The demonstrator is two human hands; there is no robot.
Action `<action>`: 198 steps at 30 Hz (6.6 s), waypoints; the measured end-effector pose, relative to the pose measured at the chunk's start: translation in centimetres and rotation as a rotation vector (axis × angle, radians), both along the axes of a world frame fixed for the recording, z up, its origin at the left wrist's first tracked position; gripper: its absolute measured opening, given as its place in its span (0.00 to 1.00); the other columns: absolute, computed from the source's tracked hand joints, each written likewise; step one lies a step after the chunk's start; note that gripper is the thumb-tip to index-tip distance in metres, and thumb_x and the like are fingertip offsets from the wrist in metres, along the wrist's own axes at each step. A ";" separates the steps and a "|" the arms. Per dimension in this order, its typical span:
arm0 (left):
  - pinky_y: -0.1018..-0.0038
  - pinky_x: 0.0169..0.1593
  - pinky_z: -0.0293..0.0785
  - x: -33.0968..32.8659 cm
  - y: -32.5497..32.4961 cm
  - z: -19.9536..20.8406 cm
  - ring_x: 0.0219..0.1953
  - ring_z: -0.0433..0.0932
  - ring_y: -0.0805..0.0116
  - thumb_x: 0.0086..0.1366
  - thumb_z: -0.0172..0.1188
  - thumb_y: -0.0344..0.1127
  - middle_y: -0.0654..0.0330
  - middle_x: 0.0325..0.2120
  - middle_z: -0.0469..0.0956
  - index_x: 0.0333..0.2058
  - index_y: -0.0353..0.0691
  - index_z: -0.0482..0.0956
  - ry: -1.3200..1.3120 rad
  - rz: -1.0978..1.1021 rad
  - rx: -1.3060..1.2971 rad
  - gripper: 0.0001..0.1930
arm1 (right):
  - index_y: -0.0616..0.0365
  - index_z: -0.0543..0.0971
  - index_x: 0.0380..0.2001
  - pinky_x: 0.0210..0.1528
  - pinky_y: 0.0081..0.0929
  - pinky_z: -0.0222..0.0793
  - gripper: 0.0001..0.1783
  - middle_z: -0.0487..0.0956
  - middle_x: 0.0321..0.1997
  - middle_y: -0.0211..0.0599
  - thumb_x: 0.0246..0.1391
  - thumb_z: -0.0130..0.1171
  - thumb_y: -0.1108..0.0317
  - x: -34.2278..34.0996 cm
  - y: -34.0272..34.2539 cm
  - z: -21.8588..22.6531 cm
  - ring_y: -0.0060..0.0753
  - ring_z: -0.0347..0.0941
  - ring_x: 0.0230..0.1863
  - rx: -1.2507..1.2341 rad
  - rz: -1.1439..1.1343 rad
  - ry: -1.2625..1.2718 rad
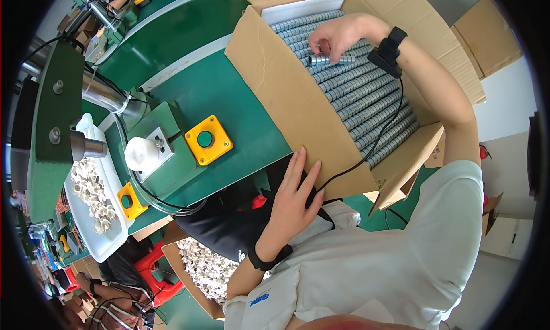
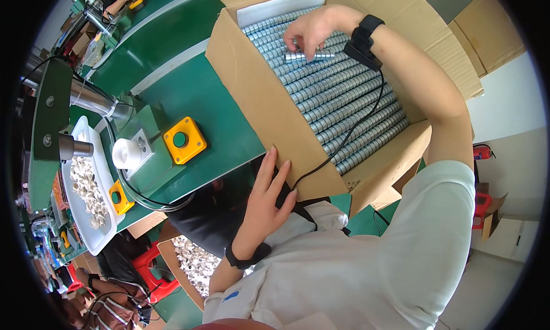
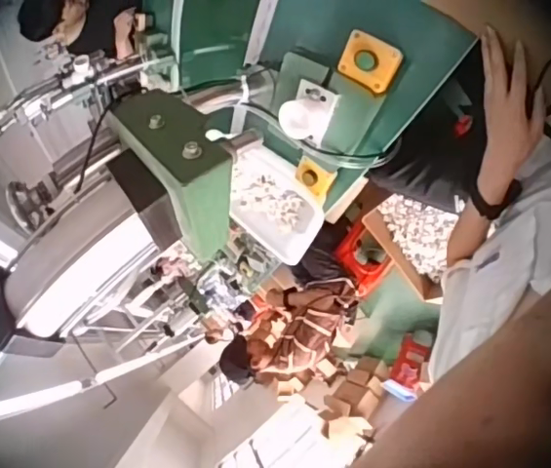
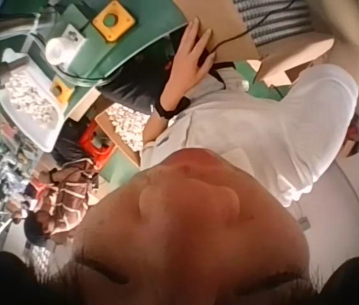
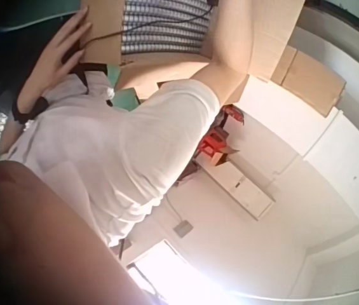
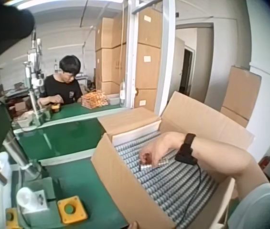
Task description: Operating an industrial press machine to assemble metal parts.
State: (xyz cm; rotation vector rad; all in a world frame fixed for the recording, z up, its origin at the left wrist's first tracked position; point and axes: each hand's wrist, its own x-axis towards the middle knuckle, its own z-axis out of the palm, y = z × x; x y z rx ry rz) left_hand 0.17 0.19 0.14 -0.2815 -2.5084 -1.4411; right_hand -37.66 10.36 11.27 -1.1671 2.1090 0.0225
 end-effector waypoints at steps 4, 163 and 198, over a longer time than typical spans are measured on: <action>0.60 0.67 0.59 -0.1 0.1 0.1 0.70 0.54 0.43 0.58 0.62 0.27 0.42 0.69 0.52 0.62 0.36 0.67 0.012 0.002 0.005 0.31 | 0.61 0.76 0.41 0.33 0.31 0.70 0.25 0.80 0.32 0.35 0.36 0.73 0.67 -0.4 0.4 0.0 0.31 0.74 0.31 -0.002 0.053 -0.002; 0.64 0.30 0.77 8.1 -20.5 7.1 0.28 0.80 0.55 0.58 0.61 0.32 0.58 0.34 0.81 0.28 0.39 0.74 -0.227 1.145 -0.991 0.06 | 0.59 0.75 0.20 0.27 0.31 0.64 0.34 0.73 0.19 0.37 0.37 0.70 0.36 16.2 -20.7 2.1 0.36 0.71 0.26 0.053 0.446 0.182; 0.63 0.48 0.74 31.7 -16.7 2.8 0.42 0.79 0.51 0.60 0.62 0.28 0.50 0.37 0.81 0.40 0.34 0.80 -0.162 1.726 -0.595 0.10 | 0.55 0.70 0.23 0.27 0.18 0.55 0.13 0.66 0.21 0.19 0.54 0.65 0.70 22.0 -27.6 1.0 0.12 0.60 0.24 -1.122 0.225 -0.449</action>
